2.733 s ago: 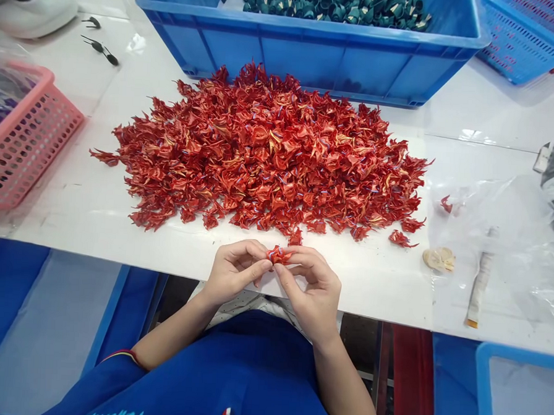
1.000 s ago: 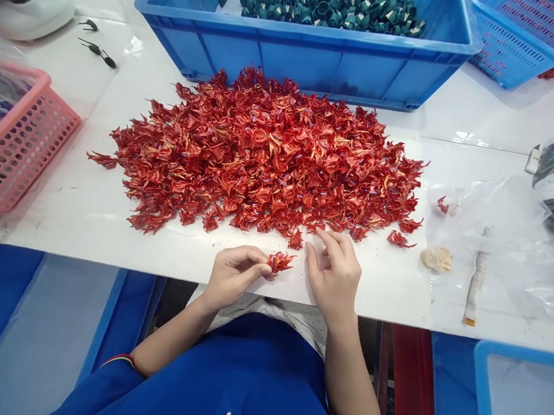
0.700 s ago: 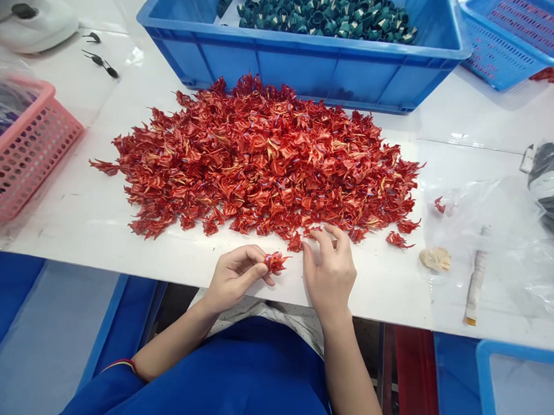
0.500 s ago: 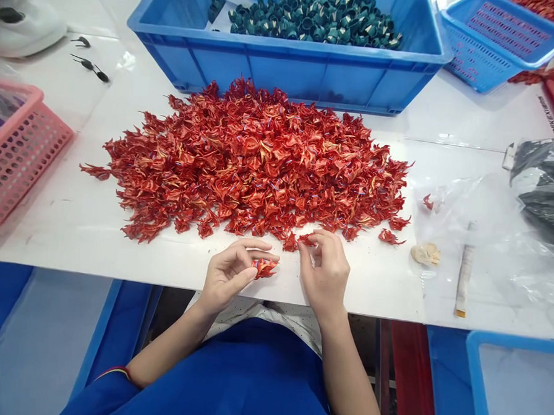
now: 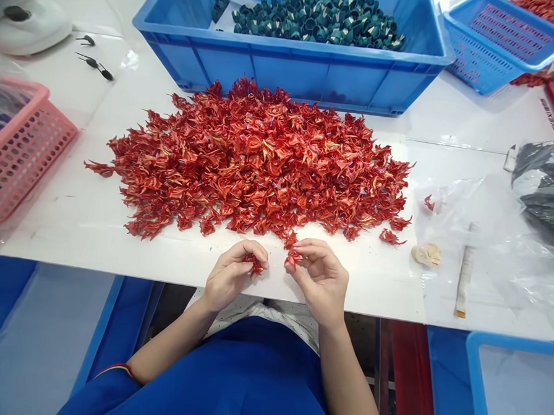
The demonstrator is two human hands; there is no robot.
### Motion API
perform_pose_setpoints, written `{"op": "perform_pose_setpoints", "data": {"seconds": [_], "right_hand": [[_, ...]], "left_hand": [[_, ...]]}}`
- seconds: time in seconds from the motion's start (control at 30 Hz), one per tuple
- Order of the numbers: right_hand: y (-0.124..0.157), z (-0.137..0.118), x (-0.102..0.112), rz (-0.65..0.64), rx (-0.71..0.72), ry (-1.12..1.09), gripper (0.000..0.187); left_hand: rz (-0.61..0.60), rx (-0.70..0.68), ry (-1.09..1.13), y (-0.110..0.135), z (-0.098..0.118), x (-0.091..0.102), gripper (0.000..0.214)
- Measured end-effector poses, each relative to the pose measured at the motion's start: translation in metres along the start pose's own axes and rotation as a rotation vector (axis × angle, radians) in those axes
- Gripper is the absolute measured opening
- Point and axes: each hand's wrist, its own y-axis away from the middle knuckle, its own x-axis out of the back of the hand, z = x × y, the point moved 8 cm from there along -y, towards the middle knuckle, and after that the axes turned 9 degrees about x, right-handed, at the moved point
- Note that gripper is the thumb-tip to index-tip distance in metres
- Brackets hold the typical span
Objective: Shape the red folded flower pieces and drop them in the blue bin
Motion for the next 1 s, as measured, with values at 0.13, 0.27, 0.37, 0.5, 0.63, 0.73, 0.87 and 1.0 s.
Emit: {"op": "perform_pose_setpoints", "data": {"seconds": [0.13,0.27,0.37,0.5,0.63,0.73,0.87,1.0], "right_hand": [[0.009,0.008,-0.013,-0.085,-0.12,-0.182,0.027],[0.018,0.017,-0.019,-0.076,-0.207,-0.19,0.032],[0.023,0.018,-0.025,-0.069,-0.224,-0.16,0.033],[0.025,0.012,-0.025,-0.006,-0.204,-0.12,0.028],[0.027,0.0,-0.011,0.13,-0.104,0.049,0.016],[0.026,-0.005,-0.009,0.117,-0.062,0.132,0.011],[0.02,-0.005,-0.009,0.059,-0.114,0.15,0.011],[0.018,-0.003,-0.013,0.014,-0.215,0.11,0.019]], "left_hand": [[0.01,0.017,-0.171,0.002,0.001,-0.002,0.031],[0.009,-0.051,-0.284,0.003,0.008,-0.006,0.039],[0.009,-0.087,-0.274,0.003,0.012,-0.008,0.039],[0.022,-0.118,-0.244,0.003,0.013,-0.007,0.037],[0.05,-0.138,-0.273,0.002,0.014,-0.004,0.038],[0.044,-0.169,-0.303,0.003,0.016,-0.006,0.037],[0.056,-0.204,-0.375,0.004,0.019,-0.008,0.034],[0.087,-0.25,-0.428,0.007,0.021,-0.009,0.028]]}}
